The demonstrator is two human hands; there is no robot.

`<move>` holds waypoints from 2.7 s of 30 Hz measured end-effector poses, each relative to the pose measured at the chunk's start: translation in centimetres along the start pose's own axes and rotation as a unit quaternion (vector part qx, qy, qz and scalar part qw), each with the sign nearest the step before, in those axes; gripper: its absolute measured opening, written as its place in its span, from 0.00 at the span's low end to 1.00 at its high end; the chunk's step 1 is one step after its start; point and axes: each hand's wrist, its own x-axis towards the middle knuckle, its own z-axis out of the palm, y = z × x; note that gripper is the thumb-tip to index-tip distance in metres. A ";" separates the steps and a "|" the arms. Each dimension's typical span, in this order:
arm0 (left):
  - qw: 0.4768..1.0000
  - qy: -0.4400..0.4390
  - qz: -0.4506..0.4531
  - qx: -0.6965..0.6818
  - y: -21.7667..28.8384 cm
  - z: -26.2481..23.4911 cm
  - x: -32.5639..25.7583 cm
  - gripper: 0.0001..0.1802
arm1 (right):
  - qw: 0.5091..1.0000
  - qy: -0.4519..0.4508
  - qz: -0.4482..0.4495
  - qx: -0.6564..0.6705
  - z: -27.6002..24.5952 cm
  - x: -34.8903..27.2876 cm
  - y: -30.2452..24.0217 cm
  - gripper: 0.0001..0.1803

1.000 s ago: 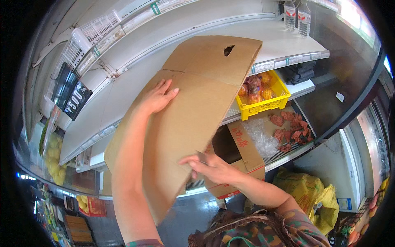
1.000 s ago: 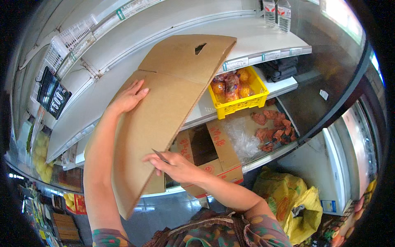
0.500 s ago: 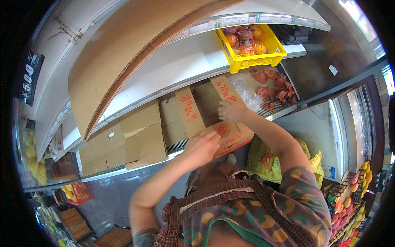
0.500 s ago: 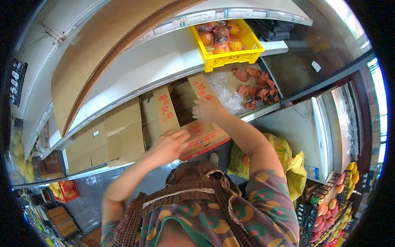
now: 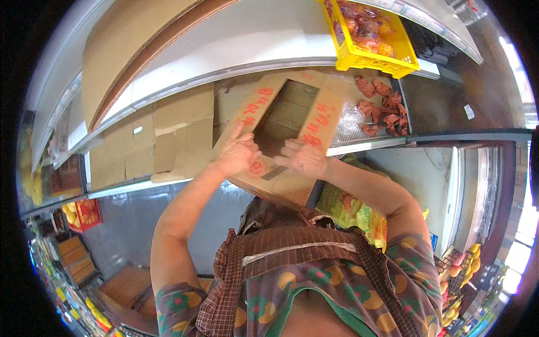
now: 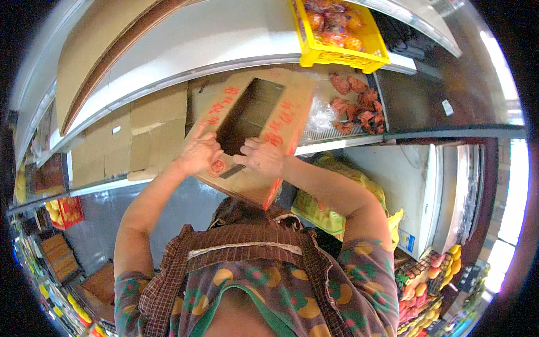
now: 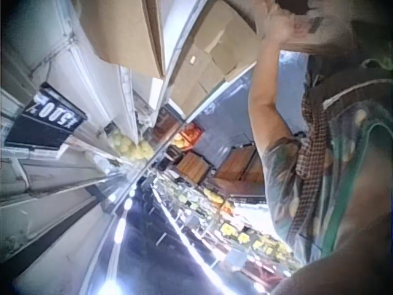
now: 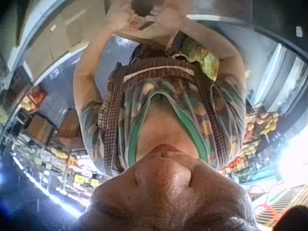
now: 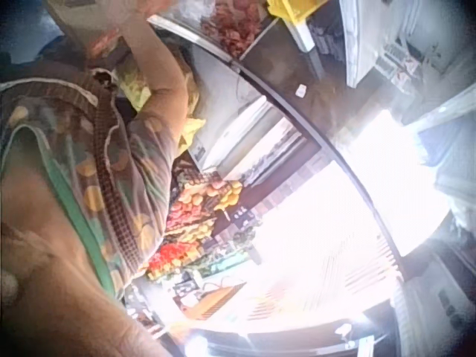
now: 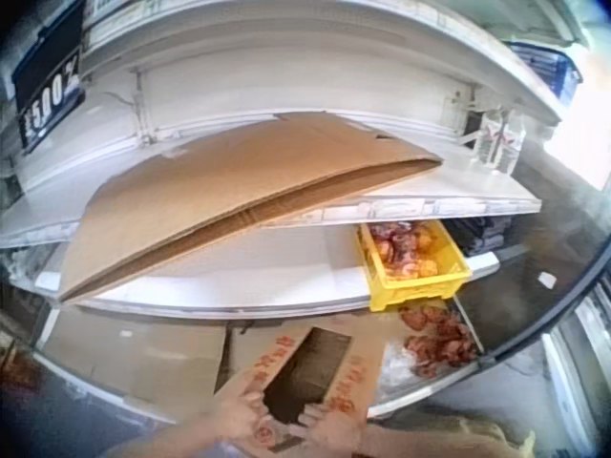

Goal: The person assembles several cardboard boxes by folding flaps and taping them closed. They retrieve boxes from a refrigerated display, walk through the store, and place the finished boxes on the floor.

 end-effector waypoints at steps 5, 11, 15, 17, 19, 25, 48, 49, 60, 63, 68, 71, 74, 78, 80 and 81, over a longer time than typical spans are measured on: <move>0.997 0.035 0.026 -0.066 2.2 4.6 -1.2 0.16 | 0.993 -0.117 -0.001 0.020 4.1 -2.4 -2.8 0.11; 0.987 0.079 0.105 0.094 3.3 7.3 -1.2 0.22 | 0.968 -0.243 0.031 0.064 5.6 -2.9 -4.5 0.18; 0.988 0.071 0.095 0.095 2.7 7.9 -0.4 0.23 | 0.968 -0.238 -0.007 0.079 2.7 -2.3 -4.4 0.16; 0.989 0.039 0.087 0.112 2.5 8.1 -0.2 0.22 | 0.974 -0.179 -0.049 0.133 0.2 -3.4 -4.4 0.17; 0.985 0.056 0.095 0.136 2.5 8.2 0.1 0.22 | 0.977 -0.178 -0.036 0.114 -2.2 -4.9 -4.5 0.19; 0.994 0.070 0.054 0.066 5.1 7.8 1.5 0.23 | 0.972 -0.173 0.045 0.151 -3.5 -7.0 -4.0 0.17; 0.914 0.093 0.288 -0.269 9.2 1.0 2.4 0.16 | 0.944 -0.003 0.331 0.008 10.2 -10.3 -3.6 0.09; 0.917 0.083 0.292 -0.258 9.3 1.0 2.3 0.16 | 0.938 -0.037 0.342 0.036 10.0 -10.5 -3.4 0.09; 0.977 -0.182 0.091 0.061 9.0 -1.7 -4.0 0.20 | 0.926 -0.163 0.338 0.032 8.4 -6.2 -5.7 0.12; 0.976 -0.197 -0.022 0.088 12.0 2.7 -3.5 0.38 | 0.929 -0.157 0.331 0.057 6.3 -2.9 -5.4 0.17; 0.997 -0.048 -0.062 0.010 13.7 4.5 -3.0 0.53 | 0.847 0.161 0.403 0.307 -0.3 -6.1 -1.2 0.23; 0.978 -0.135 -0.094 -0.131 13.5 3.3 -0.9 0.54 | 0.925 0.150 0.312 0.155 -2.1 -10.0 -2.6 0.16; 0.960 -0.128 -0.164 -0.189 13.7 3.1 1.7 0.45 | 0.943 0.062 0.310 0.102 -1.4 -12.3 -6.2 0.25; 0.950 -0.129 -0.206 -0.199 14.0 3.8 3.5 0.37 | 0.926 0.073 0.364 0.075 -0.1 -14.0 -7.5 0.31; 0.941 -0.159 -0.205 -0.219 14.1 4.0 3.9 0.37 | 0.931 0.030 0.351 0.097 0.2 -14.5 -6.8 0.32; 0.930 -0.195 -0.199 -0.242 14.1 4.1 3.9 0.37 | 0.938 0.039 0.329 0.104 0.2 -14.7 -6.2 0.33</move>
